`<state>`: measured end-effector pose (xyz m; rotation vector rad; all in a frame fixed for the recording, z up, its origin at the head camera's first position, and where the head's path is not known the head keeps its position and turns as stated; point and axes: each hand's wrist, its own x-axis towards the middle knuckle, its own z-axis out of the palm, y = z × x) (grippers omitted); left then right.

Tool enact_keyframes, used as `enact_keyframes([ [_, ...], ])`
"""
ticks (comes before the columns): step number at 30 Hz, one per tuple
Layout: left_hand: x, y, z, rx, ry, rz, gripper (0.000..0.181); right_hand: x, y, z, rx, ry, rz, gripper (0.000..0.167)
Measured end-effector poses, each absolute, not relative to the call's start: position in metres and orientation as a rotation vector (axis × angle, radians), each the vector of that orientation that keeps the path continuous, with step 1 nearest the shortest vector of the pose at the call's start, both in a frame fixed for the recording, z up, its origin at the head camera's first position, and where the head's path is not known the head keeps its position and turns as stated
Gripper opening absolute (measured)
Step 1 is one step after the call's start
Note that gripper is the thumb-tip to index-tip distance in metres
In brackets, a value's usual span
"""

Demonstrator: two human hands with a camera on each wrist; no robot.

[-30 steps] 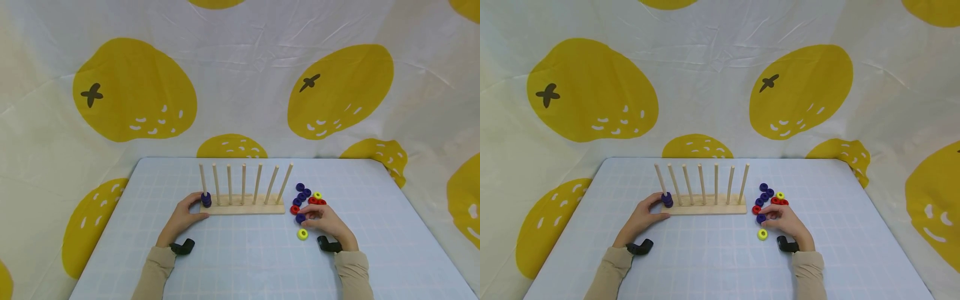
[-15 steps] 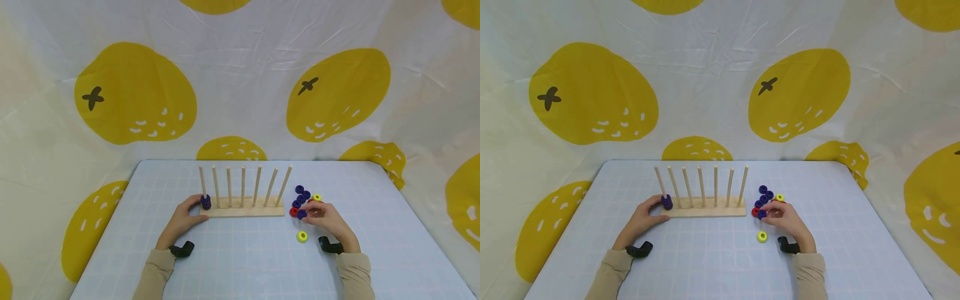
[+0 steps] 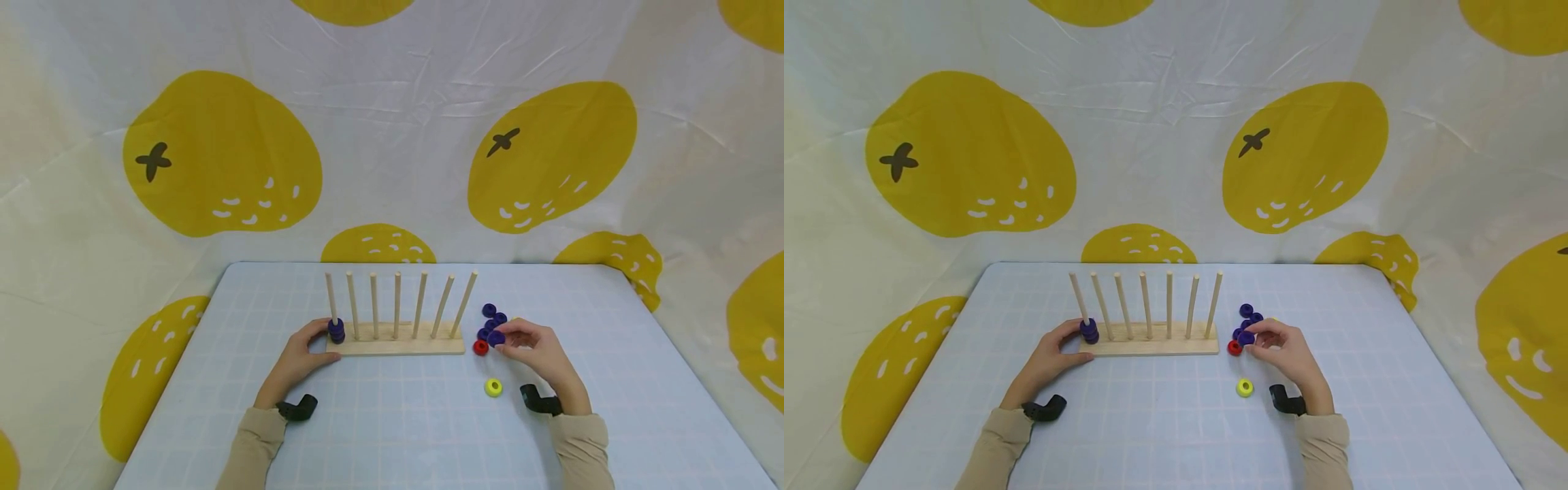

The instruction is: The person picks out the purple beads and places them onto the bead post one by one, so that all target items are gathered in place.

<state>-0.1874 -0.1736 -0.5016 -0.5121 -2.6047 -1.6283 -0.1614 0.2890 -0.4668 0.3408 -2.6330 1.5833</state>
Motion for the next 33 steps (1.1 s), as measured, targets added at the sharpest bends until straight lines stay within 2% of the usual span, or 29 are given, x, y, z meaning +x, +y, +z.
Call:
enact_keyframes([
  [2, -0.188, -0.174, -0.501, -0.522, -2.608, -1.623, 0.055, -0.16, 0.287, -0.462, 0.297, -2.647, 1.563, 0.026],
  [10, -0.207, -0.183, -0.54, -0.497, -2.592, -1.623, 0.058, -0.155, 0.279, -0.442, 0.282, -2.591, 1.483, 0.029],
  [17, -0.207, -0.185, -0.539, -0.535, -2.578, -1.651, 0.057, -0.15, 0.265, -0.413, 0.37, -2.528, 1.426, 0.026],
  [33, -0.207, -0.186, -0.537, -0.573, -2.573, -1.632, 0.059, -0.168, 0.262, -0.389, 0.44, -2.465, 1.409, 0.031],
])
